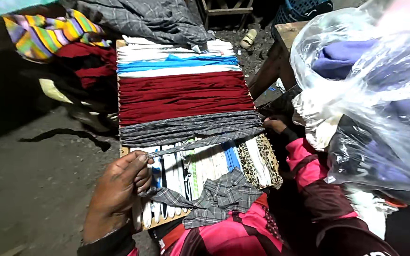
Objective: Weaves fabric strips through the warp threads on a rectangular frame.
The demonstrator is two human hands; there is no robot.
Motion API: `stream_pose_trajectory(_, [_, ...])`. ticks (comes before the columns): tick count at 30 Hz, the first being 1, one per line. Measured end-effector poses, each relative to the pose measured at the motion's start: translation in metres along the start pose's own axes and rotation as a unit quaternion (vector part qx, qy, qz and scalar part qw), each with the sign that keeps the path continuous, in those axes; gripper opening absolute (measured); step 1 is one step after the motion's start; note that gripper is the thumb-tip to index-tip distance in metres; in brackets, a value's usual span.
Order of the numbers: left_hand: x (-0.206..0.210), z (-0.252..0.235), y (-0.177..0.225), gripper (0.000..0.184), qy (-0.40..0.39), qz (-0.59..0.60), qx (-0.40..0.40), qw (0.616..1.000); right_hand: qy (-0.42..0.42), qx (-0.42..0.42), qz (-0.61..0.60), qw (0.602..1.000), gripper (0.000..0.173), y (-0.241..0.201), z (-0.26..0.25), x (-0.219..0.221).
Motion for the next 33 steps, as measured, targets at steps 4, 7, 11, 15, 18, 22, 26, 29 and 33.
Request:
stream_pose_trajectory(4, [-0.012,0.000,-0.010,0.027,0.023,0.007,-0.020,1.000,-0.003,0.035,0.050,0.998,0.009,-0.016,0.007,0.002])
stream_pose_trajectory(7, [-0.013,0.001,-0.010,0.028,0.025,0.017,-0.021,0.999,0.011,0.049,0.165,0.985,0.019,-0.031,0.005,-0.004])
stream_pose_trajectory(11, [-0.002,-0.002,-0.005,0.026,0.023,0.016,-0.020,0.999,-0.033,0.145,0.274,0.950,0.025,-0.059,0.016,-0.001])
stream_pose_trajectory(15, [-0.002,-0.006,-0.004,0.024,0.014,0.014,-0.012,1.000,-0.039,0.121,0.189,0.974,0.016,-0.031,-0.011,-0.002])
stream_pose_trajectory(18, [-0.008,-0.005,-0.007,0.026,0.027,-0.005,-0.017,0.999,-0.081,0.098,0.054,0.990,0.007,-0.006,-0.021,0.002])
stream_pose_trajectory(22, [-0.024,-0.005,-0.022,0.025,0.058,-0.018,-0.027,0.998,-0.101,0.017,-0.016,0.995,0.005,-0.006,-0.006,0.000])
stream_pose_trajectory(26, [-0.041,0.002,-0.027,0.023,0.112,-0.043,-0.046,0.992,-0.058,-0.047,0.080,0.994,0.013,-0.002,-0.004,-0.010])
stream_pose_trajectory(29, [-0.037,0.019,-0.018,0.010,0.072,-0.113,-0.042,0.990,0.002,-0.053,0.121,0.991,0.024,-0.029,0.017,-0.011])
stream_pose_trajectory(33, [-0.025,0.044,-0.014,0.011,-0.107,-0.192,-0.039,0.975,0.003,-0.196,0.175,0.965,0.019,-0.080,0.069,0.013])
Point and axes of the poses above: each hand's wrist, its own z-axis away from the middle knuckle, its own x-axis out of the palm, y = z × x, the point moved 8 cm from there along -z, towards the middle knuckle, and after that the axes turned 2 degrees about -z, right-handed, at the moved point
